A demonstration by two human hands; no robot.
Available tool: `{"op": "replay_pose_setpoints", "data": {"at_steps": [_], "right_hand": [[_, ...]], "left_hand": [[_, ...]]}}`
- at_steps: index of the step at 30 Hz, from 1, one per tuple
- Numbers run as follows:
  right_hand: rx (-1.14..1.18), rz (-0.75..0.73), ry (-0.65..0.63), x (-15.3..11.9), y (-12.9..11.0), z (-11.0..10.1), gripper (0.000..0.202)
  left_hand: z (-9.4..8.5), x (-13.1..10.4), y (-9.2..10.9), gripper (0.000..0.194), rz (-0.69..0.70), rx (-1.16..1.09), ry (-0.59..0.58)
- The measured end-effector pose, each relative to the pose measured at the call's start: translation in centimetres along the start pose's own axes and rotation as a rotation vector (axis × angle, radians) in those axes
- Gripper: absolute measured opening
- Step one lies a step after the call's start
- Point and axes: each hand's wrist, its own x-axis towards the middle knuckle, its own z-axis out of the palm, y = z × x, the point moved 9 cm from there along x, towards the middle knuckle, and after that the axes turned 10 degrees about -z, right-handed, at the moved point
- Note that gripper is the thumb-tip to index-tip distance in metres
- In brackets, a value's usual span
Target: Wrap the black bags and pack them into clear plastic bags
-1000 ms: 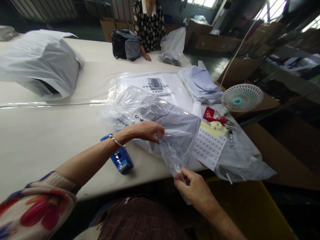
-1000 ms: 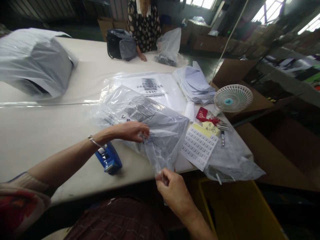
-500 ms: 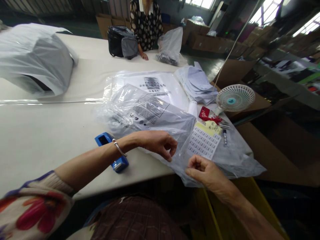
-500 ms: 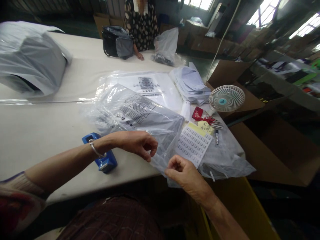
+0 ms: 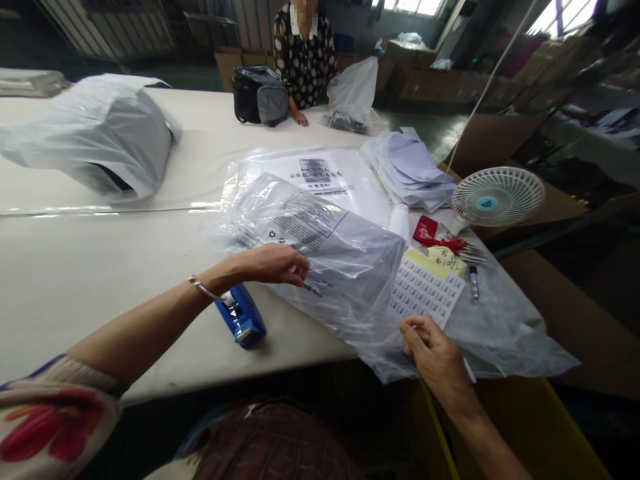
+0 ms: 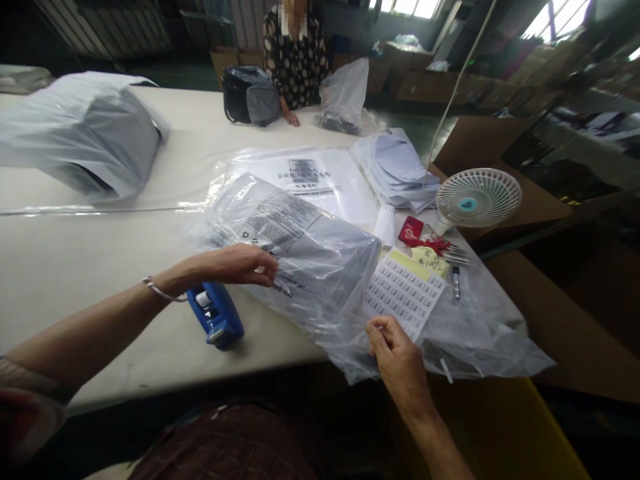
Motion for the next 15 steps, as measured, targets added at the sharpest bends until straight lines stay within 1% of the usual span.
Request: {"op": "replay_pose_setpoints", "data": {"at_steps": [3,5,6,8,10,11,13,15], "right_hand": [[-0.078,-0.073,0.085,0.5,2.2,0.1,0.043],[-0.097,-0.091,0.118,1.1,4.1,0.8,0.046],[-0.1,-0.094,0.138,1.4,5.1,1.2,0.047],[-0.093,-0.095,0.182,1.9,7.0,2.1,0.05],[-0.047,-0.107,0.208,2.3,8.5,3.1,0.05],[-0.012,-0.106,0.218,2.5,9.0,3.5,0.05],[0.074,-0.079,0.218,2.8,10.1,4.1,0.047],[0.143,-0.018,0.216,3.0,11.2,4.4,0.045]], "left_hand": [[-1.5,0.5,-2.3,0.019,-0.038,-0.163,0.062],[-1.7,1.4,-3.4,0.022,-0.049,-0.247,0.08],[-1.7,1.9,-3.8,0.022,-0.044,-0.258,0.099],[-1.9,2.9,-4.5,0.021,-0.049,-0.214,0.181],[-2.2,3.5,-5.5,0.022,-0.089,-0.168,0.251],[-2.2,3.7,-6.0,0.023,-0.114,-0.177,0.247],[-1.8,3.9,-6.3,0.025,-0.141,-0.238,0.176],[-1.6,3.9,-5.5,0.024,-0.119,-0.228,0.13]]}}
